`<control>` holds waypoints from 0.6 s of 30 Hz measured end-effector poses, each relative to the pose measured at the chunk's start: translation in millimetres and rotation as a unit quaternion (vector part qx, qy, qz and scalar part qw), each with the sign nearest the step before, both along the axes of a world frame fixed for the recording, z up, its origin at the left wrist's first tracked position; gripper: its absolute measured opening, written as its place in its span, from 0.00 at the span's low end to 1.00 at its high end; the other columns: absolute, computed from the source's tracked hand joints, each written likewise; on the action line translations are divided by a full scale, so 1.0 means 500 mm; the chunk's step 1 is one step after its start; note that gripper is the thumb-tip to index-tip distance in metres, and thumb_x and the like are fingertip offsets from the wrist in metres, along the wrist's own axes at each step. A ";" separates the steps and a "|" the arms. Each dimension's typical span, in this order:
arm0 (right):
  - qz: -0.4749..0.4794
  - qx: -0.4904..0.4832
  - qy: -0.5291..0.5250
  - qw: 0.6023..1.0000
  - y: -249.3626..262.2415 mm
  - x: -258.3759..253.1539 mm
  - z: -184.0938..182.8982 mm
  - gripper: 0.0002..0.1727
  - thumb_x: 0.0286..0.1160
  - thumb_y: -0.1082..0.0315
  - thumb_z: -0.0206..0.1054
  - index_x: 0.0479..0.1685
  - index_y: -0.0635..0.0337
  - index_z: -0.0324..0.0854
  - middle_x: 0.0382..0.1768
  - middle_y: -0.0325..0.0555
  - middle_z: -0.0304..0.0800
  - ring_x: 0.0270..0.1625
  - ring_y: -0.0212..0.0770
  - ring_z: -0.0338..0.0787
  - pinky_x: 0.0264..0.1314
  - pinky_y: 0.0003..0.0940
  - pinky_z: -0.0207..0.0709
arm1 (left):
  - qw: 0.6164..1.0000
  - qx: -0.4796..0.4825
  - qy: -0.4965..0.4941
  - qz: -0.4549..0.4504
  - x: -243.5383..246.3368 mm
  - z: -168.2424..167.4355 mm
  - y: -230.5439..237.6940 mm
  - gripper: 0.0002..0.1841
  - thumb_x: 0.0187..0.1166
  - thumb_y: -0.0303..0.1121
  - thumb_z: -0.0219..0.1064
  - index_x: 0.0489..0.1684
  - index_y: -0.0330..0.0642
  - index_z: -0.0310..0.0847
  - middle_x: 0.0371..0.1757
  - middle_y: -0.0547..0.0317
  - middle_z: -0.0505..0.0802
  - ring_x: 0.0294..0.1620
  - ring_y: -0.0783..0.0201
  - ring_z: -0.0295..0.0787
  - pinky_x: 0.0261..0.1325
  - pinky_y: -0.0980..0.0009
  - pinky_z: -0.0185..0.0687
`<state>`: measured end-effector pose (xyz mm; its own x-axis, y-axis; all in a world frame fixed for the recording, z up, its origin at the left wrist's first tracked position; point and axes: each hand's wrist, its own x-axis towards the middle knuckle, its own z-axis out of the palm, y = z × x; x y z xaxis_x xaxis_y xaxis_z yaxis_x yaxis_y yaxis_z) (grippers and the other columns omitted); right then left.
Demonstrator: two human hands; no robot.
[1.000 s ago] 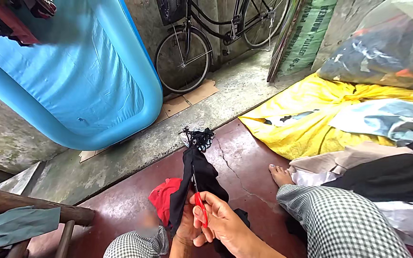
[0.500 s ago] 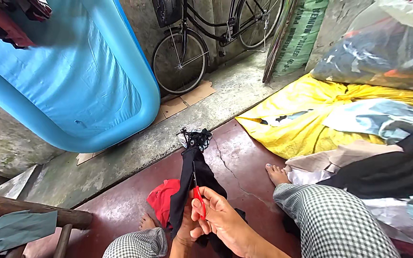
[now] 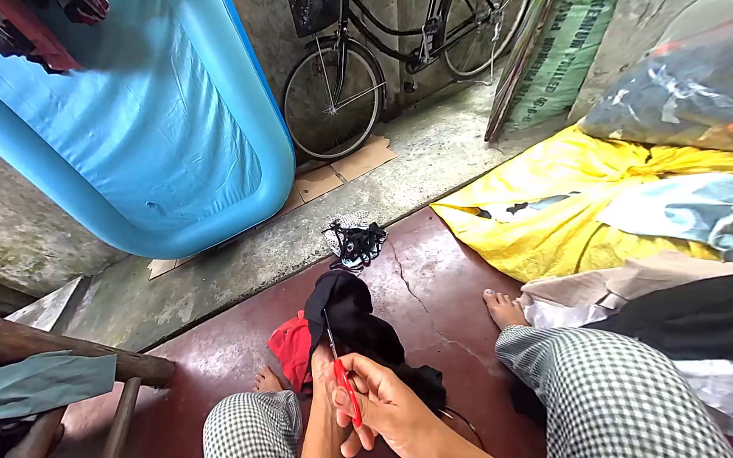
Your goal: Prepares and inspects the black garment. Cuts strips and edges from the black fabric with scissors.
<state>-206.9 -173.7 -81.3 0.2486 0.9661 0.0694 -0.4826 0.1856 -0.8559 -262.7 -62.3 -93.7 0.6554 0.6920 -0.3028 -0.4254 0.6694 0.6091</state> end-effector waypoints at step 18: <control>-0.031 0.030 0.100 0.994 -0.003 -0.013 0.018 0.14 0.88 0.62 0.60 0.64 0.58 0.71 0.37 0.43 0.88 0.29 0.37 0.89 0.35 0.40 0.91 | 0.957 0.222 -0.106 -0.151 -0.070 -0.063 -0.021 0.14 0.88 0.44 0.60 0.39 0.50 0.89 0.31 0.72 0.92 0.36 0.84 0.88 0.45 0.86 0.82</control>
